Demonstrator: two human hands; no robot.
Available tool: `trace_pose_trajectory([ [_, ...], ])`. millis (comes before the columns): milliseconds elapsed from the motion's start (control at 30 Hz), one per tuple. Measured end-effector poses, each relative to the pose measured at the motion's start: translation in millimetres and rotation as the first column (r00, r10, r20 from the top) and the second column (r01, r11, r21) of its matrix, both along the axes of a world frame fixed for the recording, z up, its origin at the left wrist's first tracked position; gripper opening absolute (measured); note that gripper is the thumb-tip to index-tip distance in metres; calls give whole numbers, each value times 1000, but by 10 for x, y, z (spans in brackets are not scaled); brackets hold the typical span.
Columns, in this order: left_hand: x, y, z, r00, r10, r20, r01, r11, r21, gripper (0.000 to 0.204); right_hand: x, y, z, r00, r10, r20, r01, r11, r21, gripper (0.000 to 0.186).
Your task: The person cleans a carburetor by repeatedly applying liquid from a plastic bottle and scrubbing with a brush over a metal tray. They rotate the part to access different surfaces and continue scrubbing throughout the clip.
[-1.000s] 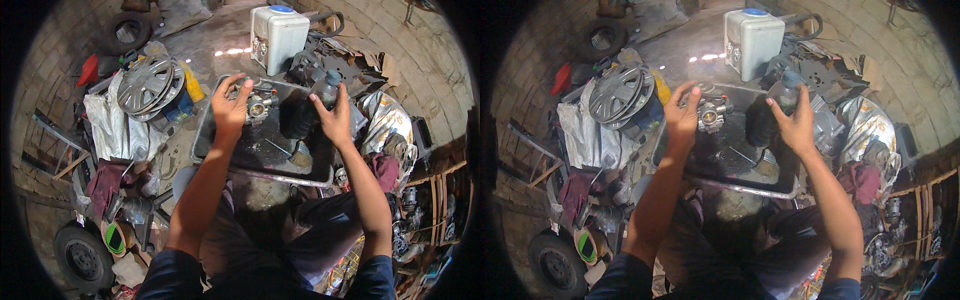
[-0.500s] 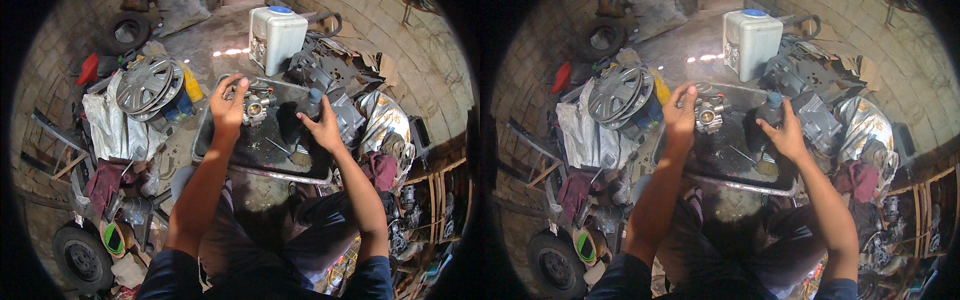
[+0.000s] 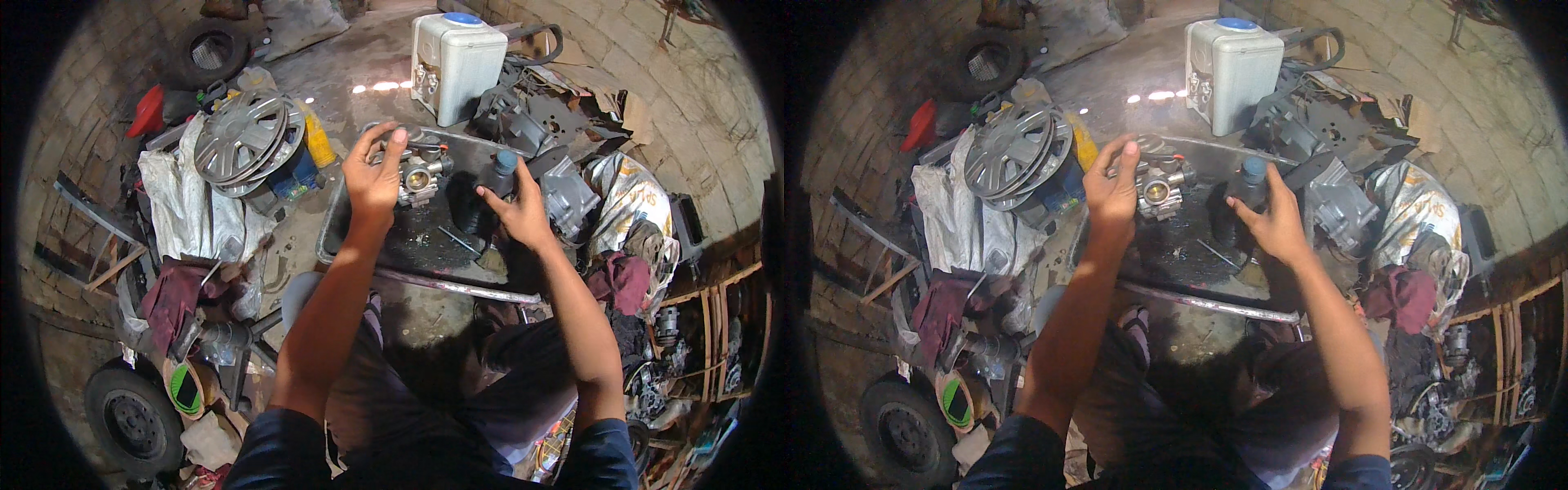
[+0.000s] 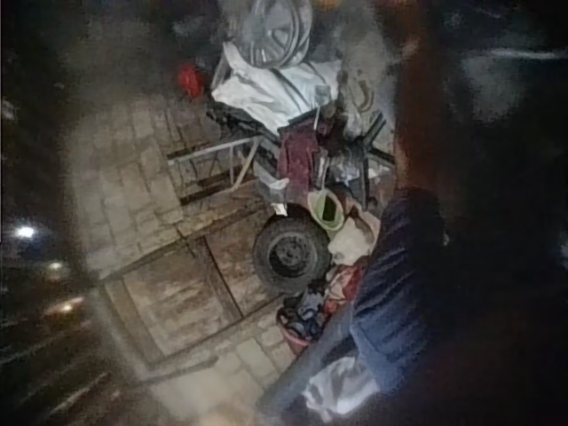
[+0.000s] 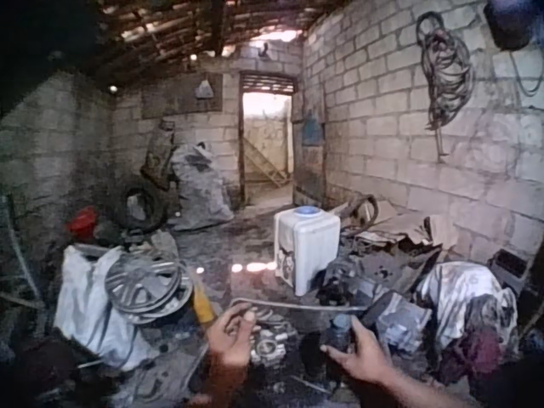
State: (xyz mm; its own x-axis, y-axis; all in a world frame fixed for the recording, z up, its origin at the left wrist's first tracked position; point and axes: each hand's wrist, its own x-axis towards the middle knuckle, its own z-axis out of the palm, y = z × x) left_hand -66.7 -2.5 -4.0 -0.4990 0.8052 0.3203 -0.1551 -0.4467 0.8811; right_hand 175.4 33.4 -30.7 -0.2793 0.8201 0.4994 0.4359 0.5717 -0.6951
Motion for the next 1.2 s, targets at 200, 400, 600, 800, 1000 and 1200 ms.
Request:
trace_pose_trajectory([
  [200,-57,-13,-51,997,-48,-58,49,999,13,33,-129,-79,196,999,28,-20,-30,995,-92,65],
  [400,13,-31,13,995,-4,-95,8,999,42,33,-176,74,64,999,42,-6,-42,997,-66,70],
  [600,-4,-45,6,995,-11,-96,16,999,50,34,-149,-96,163,997,-46,62,42,997,69,72],
  [800,-39,-73,8,999,-5,-39,7,999,51,34,-74,-544,91,936,-336,-107,351,919,181,27],
  [1000,0,-22,21,999,6,48,-4,999,-43,34,-54,-419,-1,582,15,813,119,988,-103,18],
  [1200,20,-113,68,998,-9,56,13,997,-71,33,-128,-351,-252,391,122,912,29,989,-145,15],
])
